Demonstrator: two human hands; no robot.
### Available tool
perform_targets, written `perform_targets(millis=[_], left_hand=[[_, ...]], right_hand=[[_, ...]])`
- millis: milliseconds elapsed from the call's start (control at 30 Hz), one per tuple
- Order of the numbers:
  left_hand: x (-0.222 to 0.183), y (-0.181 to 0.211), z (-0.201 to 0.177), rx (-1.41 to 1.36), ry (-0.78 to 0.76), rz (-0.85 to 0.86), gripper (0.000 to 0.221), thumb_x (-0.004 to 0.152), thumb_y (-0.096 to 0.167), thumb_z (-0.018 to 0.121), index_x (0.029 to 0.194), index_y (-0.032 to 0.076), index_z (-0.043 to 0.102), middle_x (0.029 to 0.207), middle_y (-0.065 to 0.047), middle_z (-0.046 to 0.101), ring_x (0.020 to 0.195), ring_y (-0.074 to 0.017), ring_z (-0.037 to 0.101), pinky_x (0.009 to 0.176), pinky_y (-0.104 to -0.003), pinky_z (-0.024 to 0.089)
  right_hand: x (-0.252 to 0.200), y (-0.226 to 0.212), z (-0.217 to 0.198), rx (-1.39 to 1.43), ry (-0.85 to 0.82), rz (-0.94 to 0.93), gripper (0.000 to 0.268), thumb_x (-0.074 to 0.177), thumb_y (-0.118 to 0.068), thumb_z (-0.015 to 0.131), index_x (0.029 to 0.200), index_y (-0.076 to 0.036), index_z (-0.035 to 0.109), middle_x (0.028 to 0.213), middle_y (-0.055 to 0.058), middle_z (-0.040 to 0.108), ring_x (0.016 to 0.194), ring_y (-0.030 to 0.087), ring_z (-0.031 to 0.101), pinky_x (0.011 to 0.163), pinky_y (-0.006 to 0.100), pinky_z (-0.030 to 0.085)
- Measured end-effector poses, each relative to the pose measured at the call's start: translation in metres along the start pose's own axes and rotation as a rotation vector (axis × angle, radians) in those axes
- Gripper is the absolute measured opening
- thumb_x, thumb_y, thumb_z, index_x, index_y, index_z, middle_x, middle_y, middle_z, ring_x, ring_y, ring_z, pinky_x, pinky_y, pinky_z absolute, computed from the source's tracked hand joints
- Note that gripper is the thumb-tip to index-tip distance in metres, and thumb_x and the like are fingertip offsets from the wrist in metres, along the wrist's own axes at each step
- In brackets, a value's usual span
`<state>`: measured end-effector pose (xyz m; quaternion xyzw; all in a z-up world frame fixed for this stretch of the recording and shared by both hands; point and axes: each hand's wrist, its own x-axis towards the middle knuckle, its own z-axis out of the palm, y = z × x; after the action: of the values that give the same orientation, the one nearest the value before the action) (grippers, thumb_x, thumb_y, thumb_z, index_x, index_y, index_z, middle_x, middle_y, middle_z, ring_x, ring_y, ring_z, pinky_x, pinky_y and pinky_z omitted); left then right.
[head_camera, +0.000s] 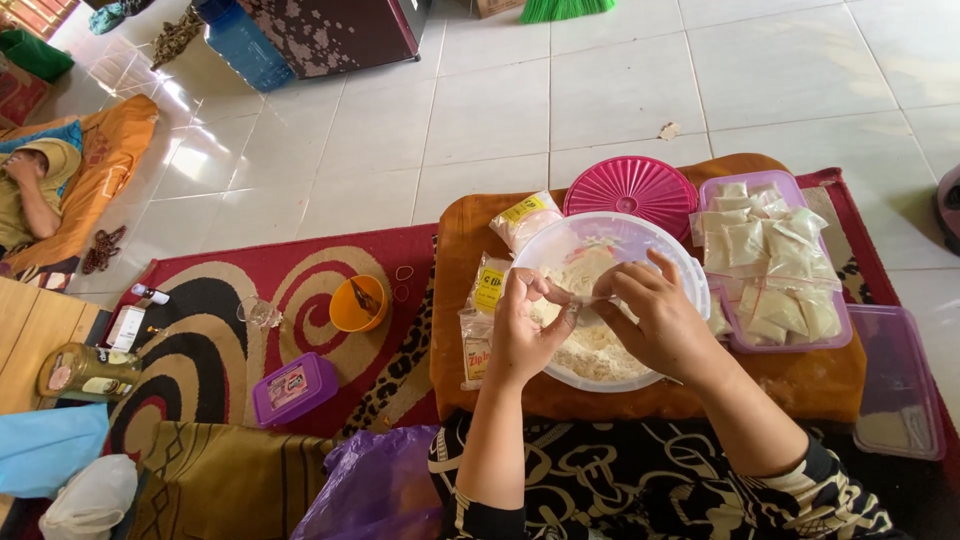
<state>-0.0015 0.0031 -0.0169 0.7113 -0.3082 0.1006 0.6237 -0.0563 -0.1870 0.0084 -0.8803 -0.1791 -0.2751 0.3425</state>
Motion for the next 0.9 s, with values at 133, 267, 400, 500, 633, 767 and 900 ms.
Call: perform_targets(millis=[133,267,400,500,633,767,900], left_hand=[[0.003,0.009,-0.003,0.073,-0.026,0.026,0.037,0.081,0.004,0.079,0.098,0.011,0.047,0.082,-0.01,0.075,0.084,-0.0266,0.077,0.092,-0.046,0.055],[0.006,0.022,-0.001,0.114,-0.036,0.053,0.038,0.081,0.007,0.082,0.096,0.011,0.048,0.083,-0.01,0.076,0.084,-0.0267,0.078,0.091,-0.044,0.057],[0.002,0.006,0.006,0.109,-0.019,0.072,0.04,0.08,0.005,0.081,0.093,0.012,0.045,0.081,-0.008,0.077,0.08,-0.024,0.078,0.091,-0.041,0.057],[0.003,0.012,0.003,0.074,-0.004,0.1,0.041,0.082,0.008,0.081,0.088,0.014,0.041,0.075,-0.006,0.075,0.075,-0.0206,0.077,0.102,-0.046,0.051],[0.002,0.011,0.005,0.031,0.028,0.103,0.045,0.082,0.008,0.082,0.086,0.015,0.038,0.075,-0.006,0.073,0.075,-0.0197,0.076,0.106,-0.049,0.049],[0.002,0.012,0.006,0.039,0.05,0.113,0.042,0.085,0.005,0.077,0.088,0.016,0.037,0.077,-0.007,0.071,0.079,-0.0204,0.075,0.11,-0.052,0.047],[0.0,0.009,0.006,0.063,0.079,0.085,0.041,0.087,0.005,0.073,0.092,0.017,0.034,0.081,-0.007,0.069,0.085,-0.022,0.075,0.111,-0.052,0.046]], right_hand=[[0.0,-0.001,0.0,-0.027,-0.012,0.002,0.006,0.09,-0.015,0.072,0.09,-0.013,0.067,0.086,0.004,0.067,0.088,0.03,0.069,0.107,0.064,0.038],[0.002,-0.003,0.001,-0.021,-0.004,-0.043,0.005,0.091,-0.014,0.072,0.09,-0.011,0.067,0.086,0.006,0.067,0.086,0.03,0.068,0.107,0.064,0.037],[-0.004,0.005,0.006,-0.043,0.031,-0.059,0.009,0.091,-0.019,0.072,0.093,-0.012,0.068,0.089,0.006,0.067,0.088,0.029,0.068,0.106,0.061,0.038],[-0.002,0.001,0.001,-0.024,0.059,-0.044,0.008,0.091,-0.017,0.072,0.091,-0.012,0.066,0.088,0.006,0.066,0.086,0.032,0.068,0.102,0.057,0.044],[-0.006,0.003,0.004,0.007,0.103,0.002,0.006,0.091,-0.015,0.073,0.091,-0.012,0.067,0.088,0.005,0.066,0.086,0.031,0.068,0.102,0.054,0.047],[-0.012,0.016,0.013,0.06,0.15,0.053,0.005,0.091,-0.011,0.073,0.093,-0.012,0.069,0.089,0.005,0.067,0.085,0.031,0.069,0.102,0.052,0.048],[-0.013,0.018,0.014,0.106,0.185,0.104,0.007,0.091,-0.006,0.073,0.095,-0.011,0.07,0.089,0.005,0.067,0.087,0.031,0.07,0.095,0.047,0.053]])
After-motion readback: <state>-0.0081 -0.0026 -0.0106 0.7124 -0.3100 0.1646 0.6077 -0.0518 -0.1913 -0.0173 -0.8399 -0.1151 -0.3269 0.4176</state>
